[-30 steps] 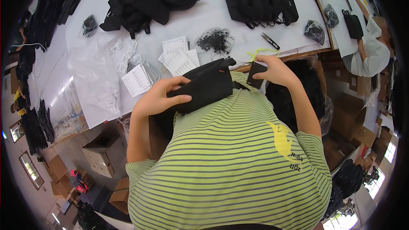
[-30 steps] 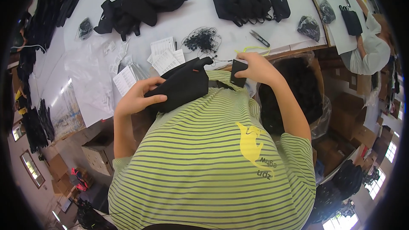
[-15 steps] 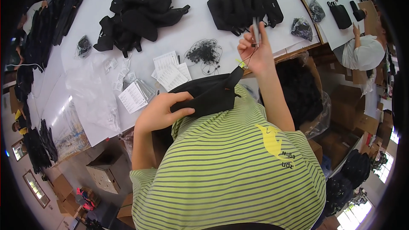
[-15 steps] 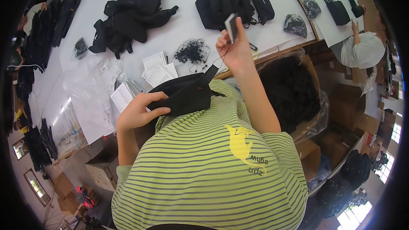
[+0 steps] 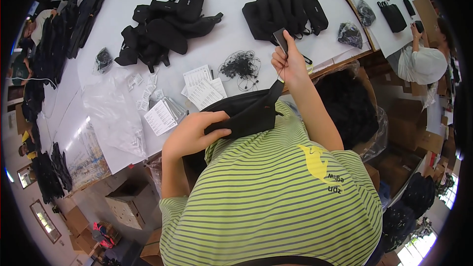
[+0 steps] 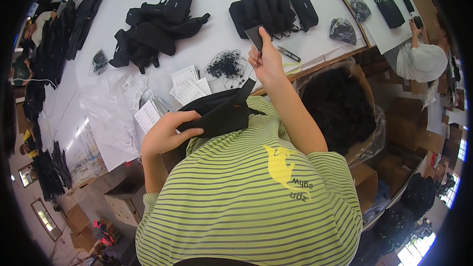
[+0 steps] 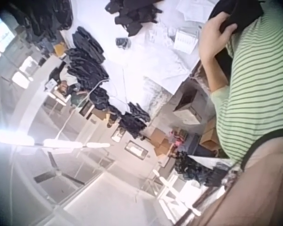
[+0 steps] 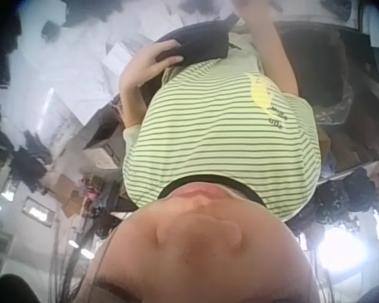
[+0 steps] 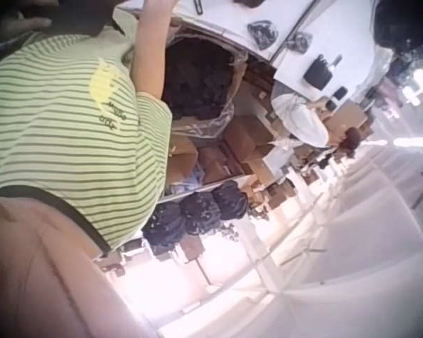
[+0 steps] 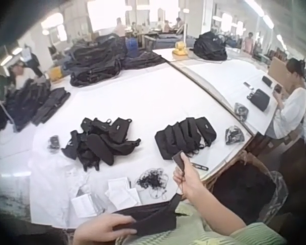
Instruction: Packing individual glasses cases with cleaning cloths and warranty cards into plastic sleeves.
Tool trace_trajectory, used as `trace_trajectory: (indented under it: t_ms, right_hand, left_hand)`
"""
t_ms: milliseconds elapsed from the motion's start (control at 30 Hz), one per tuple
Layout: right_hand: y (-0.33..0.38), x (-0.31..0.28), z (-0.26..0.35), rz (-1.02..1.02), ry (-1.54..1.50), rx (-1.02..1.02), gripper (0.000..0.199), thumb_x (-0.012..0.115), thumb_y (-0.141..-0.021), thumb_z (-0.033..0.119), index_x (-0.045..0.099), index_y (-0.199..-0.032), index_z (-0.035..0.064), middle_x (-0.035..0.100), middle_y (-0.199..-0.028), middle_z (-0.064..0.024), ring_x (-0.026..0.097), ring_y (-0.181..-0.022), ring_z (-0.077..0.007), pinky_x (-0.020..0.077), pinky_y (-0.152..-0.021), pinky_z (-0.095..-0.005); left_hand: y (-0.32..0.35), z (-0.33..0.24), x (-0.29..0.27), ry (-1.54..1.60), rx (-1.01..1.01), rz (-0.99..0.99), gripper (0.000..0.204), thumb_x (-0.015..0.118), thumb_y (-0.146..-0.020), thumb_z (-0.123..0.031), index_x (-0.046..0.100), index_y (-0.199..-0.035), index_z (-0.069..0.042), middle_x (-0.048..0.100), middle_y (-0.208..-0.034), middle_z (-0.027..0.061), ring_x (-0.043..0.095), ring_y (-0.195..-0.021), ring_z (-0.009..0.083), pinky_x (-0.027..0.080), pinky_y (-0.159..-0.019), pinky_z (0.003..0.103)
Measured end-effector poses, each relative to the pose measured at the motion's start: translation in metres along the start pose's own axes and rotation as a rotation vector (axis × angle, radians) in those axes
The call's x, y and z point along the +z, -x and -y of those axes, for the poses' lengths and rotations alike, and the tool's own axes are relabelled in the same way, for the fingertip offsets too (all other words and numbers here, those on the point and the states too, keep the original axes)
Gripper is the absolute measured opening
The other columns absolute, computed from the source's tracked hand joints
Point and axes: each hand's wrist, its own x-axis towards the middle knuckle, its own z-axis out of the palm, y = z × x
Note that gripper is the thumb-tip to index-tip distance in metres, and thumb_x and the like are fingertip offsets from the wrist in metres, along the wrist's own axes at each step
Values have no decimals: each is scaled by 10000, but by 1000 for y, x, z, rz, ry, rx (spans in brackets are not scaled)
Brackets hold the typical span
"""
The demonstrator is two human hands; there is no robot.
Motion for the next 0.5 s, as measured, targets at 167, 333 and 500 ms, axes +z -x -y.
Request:
trace_trajectory:
  t_ms: [167,333,500]
  right_hand:
    - [16,29,17,34,548,-527,313,707,-822,300,550,-622,119,423,-496,85,278,-402,-12,190,-387,-206]
    - [58,48,20,516,1770,-653,328,728,-739,375,685,-723,50,511,-493,-72,463,-420,-170,337,-439,-318]
    - [71,35,17,794,2301,-562,389,673,-757,424,674,-708,38,580,-580,-140,585,-605,-313,441,-563,-410]
  left_hand:
    - [-10,-2,-8,-170,-43,-85,206,660,-781,-122,603,-947,-13,616,-917,146,586,-826,318,463,-711,356]
    - [-31,6,14,-313,167,-193,216,681,-751,-116,624,-944,-38,436,-1304,159,493,-1101,350,428,-895,382]
    - [-47,13,24,-471,402,-274,208,675,-755,-137,618,-935,-49,496,-1228,125,491,-1099,297,368,-956,374]
